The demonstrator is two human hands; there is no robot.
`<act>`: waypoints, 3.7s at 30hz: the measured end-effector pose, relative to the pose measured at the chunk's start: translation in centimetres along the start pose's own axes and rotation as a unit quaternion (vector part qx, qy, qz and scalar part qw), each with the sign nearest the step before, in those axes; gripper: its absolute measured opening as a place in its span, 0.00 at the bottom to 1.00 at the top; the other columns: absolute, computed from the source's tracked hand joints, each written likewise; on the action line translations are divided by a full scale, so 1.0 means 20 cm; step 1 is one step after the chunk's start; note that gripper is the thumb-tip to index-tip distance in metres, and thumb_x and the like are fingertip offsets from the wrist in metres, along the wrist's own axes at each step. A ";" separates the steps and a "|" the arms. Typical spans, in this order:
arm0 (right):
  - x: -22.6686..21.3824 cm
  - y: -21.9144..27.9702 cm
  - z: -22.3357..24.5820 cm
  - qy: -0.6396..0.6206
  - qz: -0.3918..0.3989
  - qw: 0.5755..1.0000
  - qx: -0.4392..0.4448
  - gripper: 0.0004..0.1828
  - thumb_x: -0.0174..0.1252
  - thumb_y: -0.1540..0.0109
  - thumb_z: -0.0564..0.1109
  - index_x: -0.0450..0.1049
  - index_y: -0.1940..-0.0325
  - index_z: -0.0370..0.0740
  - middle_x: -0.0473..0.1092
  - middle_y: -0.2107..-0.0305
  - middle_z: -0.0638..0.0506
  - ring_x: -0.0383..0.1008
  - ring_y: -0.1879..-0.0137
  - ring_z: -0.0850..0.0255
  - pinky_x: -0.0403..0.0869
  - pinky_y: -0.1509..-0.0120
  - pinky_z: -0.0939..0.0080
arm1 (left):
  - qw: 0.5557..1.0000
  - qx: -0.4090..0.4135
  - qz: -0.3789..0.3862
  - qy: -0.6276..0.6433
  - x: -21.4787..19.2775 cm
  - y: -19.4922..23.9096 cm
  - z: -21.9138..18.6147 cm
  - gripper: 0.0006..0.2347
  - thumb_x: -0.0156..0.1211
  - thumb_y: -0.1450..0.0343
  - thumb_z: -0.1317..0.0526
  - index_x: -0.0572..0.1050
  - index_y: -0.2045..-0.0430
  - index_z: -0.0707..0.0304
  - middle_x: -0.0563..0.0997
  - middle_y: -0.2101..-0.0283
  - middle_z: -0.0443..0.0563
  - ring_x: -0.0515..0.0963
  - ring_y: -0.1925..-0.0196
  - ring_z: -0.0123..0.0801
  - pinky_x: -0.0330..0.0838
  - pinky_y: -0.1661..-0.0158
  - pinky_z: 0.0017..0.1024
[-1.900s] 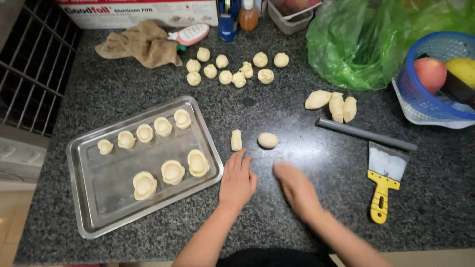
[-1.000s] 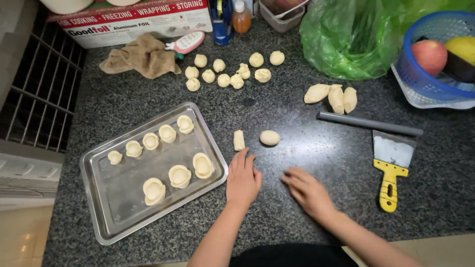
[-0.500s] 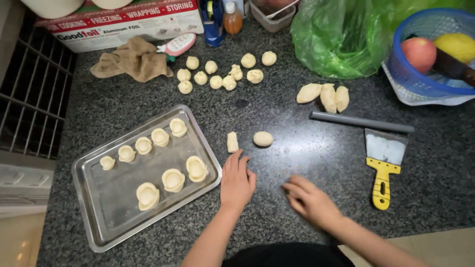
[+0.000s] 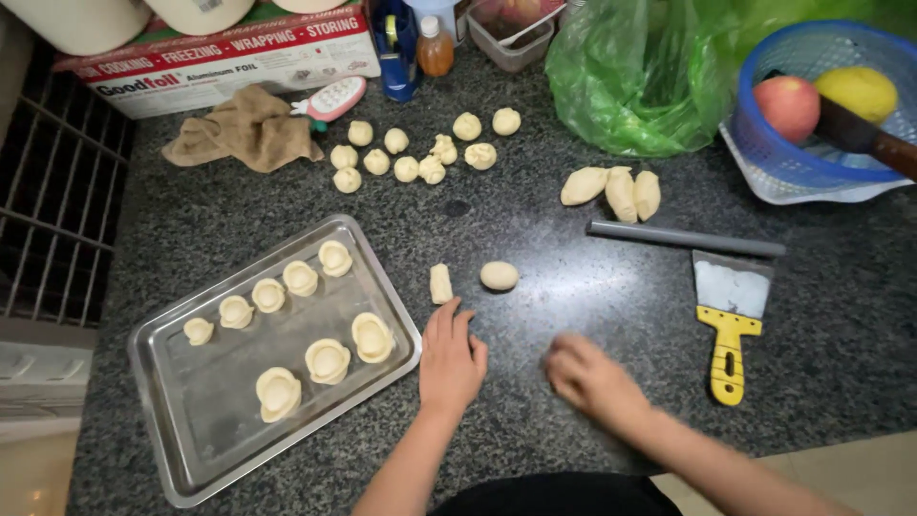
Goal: Rolling out dough balls and arranging them on a baking tray
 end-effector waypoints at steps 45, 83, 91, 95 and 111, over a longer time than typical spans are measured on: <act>-0.79 0.93 -0.85 0.325 -0.238 0.766 0.501 0.25 0.53 0.48 0.50 0.73 0.48 0.40 0.67 0.58 0.34 0.63 0.54 0.36 0.62 0.55 0.38 | 0.942 0.257 0.176 0.125 0.17 0.19 -0.40 0.16 0.56 0.34 0.66 0.67 0.53 0.69 0.66 0.43 0.62 0.68 0.44 0.50 0.62 0.44 0.38; -0.23 -0.07 0.06 0.099 0.064 0.992 0.051 0.17 0.57 0.52 0.43 0.69 0.58 0.47 0.67 0.65 0.47 0.71 0.57 0.48 0.70 0.57 0.49 | 0.996 0.017 0.064 -0.067 -0.03 0.09 -0.12 0.25 0.46 0.33 0.53 0.60 0.44 0.68 0.52 0.35 0.68 0.50 0.32 0.52 0.42 0.37 0.45; -0.16 -0.15 0.01 0.181 0.081 0.973 0.116 0.24 0.44 0.41 0.59 0.63 0.44 0.48 0.66 0.57 0.53 0.67 0.50 0.58 0.69 0.53 0.61 | 0.984 -0.049 0.090 -0.148 0.05 0.08 -0.08 0.27 0.42 0.40 0.57 0.60 0.44 0.67 0.52 0.34 0.66 0.48 0.31 0.47 0.34 0.35 0.44; -0.19 -0.30 -0.03 0.268 0.003 0.954 0.138 0.27 0.40 0.38 0.54 0.58 0.37 0.42 0.58 0.44 0.45 0.60 0.43 0.51 0.63 0.47 0.53 | 0.989 -0.042 0.040 -0.136 0.05 -0.09 -0.02 0.30 0.43 0.41 0.60 0.57 0.41 0.67 0.50 0.34 0.66 0.46 0.31 0.51 0.34 0.36 0.50; -0.15 -0.43 -0.17 0.238 -0.050 0.966 0.089 0.30 0.40 0.38 0.50 0.54 0.34 0.32 0.51 0.37 0.34 0.47 0.30 0.44 0.50 0.31 0.45 | 0.990 -0.021 0.016 -0.140 0.12 -0.27 0.05 0.30 0.40 0.39 0.61 0.51 0.38 0.67 0.44 0.32 0.64 0.43 0.30 0.47 0.34 0.35 0.49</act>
Point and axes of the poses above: each hand's wrist, its own y-axis away from the middle knuckle, its own x-axis out of the palm, z = x × y, the point moved 8 cm from there along -y, towards the middle knuckle
